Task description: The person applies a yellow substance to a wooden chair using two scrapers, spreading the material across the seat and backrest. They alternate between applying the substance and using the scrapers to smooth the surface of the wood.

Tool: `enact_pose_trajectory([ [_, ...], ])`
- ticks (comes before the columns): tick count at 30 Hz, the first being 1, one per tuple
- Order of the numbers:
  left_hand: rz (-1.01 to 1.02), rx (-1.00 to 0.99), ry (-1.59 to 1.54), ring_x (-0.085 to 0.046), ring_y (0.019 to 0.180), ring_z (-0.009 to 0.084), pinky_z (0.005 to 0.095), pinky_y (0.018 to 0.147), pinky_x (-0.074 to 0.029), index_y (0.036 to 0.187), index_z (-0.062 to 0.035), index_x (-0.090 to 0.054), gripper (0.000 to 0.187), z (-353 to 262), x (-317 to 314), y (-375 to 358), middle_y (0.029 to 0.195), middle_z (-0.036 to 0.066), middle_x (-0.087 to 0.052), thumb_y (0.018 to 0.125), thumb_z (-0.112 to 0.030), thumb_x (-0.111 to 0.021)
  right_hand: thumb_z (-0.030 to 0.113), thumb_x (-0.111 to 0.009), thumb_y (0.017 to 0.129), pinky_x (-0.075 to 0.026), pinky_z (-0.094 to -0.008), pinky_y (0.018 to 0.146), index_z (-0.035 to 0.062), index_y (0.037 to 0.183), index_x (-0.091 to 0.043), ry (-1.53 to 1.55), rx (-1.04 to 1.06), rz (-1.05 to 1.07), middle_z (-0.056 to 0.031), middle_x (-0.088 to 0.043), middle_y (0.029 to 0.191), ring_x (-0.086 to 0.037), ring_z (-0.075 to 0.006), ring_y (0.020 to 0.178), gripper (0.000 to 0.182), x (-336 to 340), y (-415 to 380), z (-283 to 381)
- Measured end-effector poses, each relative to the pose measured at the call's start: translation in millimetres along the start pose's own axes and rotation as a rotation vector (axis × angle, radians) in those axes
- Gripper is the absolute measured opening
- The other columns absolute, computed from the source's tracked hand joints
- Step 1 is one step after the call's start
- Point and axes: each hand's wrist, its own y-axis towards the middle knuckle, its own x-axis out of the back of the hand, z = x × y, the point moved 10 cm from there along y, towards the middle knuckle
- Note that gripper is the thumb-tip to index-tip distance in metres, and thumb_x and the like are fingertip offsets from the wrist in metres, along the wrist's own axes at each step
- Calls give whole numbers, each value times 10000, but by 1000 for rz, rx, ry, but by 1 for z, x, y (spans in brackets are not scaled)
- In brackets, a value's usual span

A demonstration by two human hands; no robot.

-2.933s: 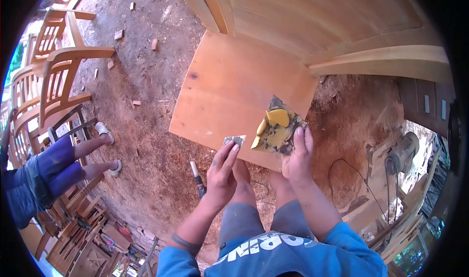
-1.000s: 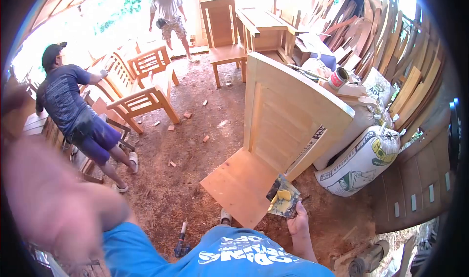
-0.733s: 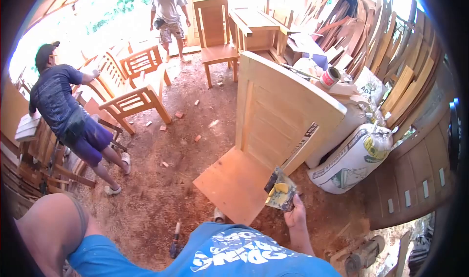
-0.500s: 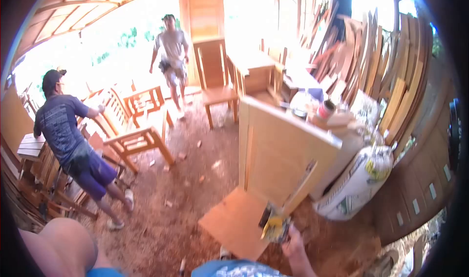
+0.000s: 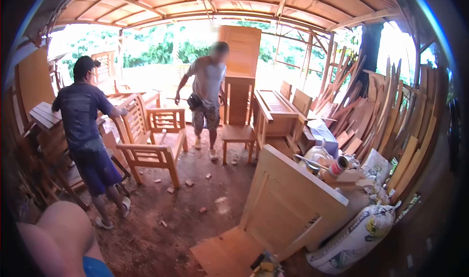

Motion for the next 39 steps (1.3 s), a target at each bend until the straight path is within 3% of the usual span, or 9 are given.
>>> enact_pose_trajectory([
  [4, 22, 2, -15, -383, 1155, 304, 425, 914, -415, 1258, 0, -369, 609, 4, 2, 7, 1291, 154, -362, 882, -445, -548, 268, -390, 1027, -492, -397, 841, 36, 1184, -567, -143, -19, -287, -67, -635, 1007, -588, -196, 844, 331, -28, 0, 9],
  [5, 20, -7, -8, -385, 1153, 305, 425, 913, -415, 1257, 0, -372, 607, 2, 4, 6, 1289, 155, -364, 882, -444, -547, 281, -407, 1032, -491, -321, 776, 71, 1257, -544, -150, -11, -265, -18, -639, 1041, -580, -155, 821, 337, -29, -1, 6],
  [8, -4, -9, 12, -391, 1150, 307, 427, 910, -418, 1253, 3, -378, 602, -3, 14, 6, 1283, 157, -372, 883, -441, -546, 268, -407, 1033, -482, -317, 758, 69, 1262, -540, -55, -17, -113, -15, -635, 1020, -581, -167, 831, 331, -18, 8, 3],
  [9, -2, -13, 15, -393, 1149, 307, 427, 910, -418, 1252, 3, -381, 600, -2, 15, 7, 1280, 157, -374, 883, -440, -546, 267, -419, 1030, -475, -307, 746, 73, 1270, -533, -82, -31, -184, -6, -627, 1011, -573, -160, 828, 329, -5, 8, -1],
  [16, -17, -29, 32, -406, 1140, 311, 431, 903, -423, 1242, 8, -397, 587, -7, 25, 7, 1265, 162, -391, 885, -434, -543, 231, -419, 1026, -467, -364, 933, 34, 1326, -498, -45, -24, 14, -82, -599, 1251, -582, -215, 1076, 367, -13, 16, -1],
  [22, -10, -32, 45, -417, 1133, 314, 435, 898, -428, 1234, 13, -411, 577, -9, 31, 9, 1252, 165, -406, 886, -429, -541, 259, -432, 1018, -446, -402, 992, 21, 1370, -457, -118, -55, -73, -108, -561, 1320, -546, -271, 1177, 425, -8, 20, -4],
  [30, -20, -42, 51, -432, 1123, 319, 439, 891, -433, 1224, 19, -429, 564, -14, 32, 7, 1235, 170, -426, 888, -422, -538, 249, -454, 1013, -487, -430, 949, 24, 1341, -481, -49, -61, 11, -104, -588, 1279, -572, -259, 1149, 399, 26, 29, -10],
  [31, -17, -45, 45, -433, 1122, 319, 440, 890, -434, 1222, 20, -432, 562, -14, 31, 9, 1232, 170, -429, 889, -421, -537, 246, -449, 1014, -482, -428, 962, 24, 1348, -477, -81, -11, 3, -104, -580, 1297, -575, -256, 1146, 402, -12, 25, 0],
  [39, -25, -64, 22, -448, 1113, 324, 445, 883, -440, 1211, 25, -450, 550, -15, 24, 10, 1215, 175, -448, 891, -414, -534, 228, -442, 1014, -466, -423, 1000, 30, 1378, -444, -82, -63, -154, -118, -559, 1324, -555, -267, 1180, 415, 14, 17, -13],
])
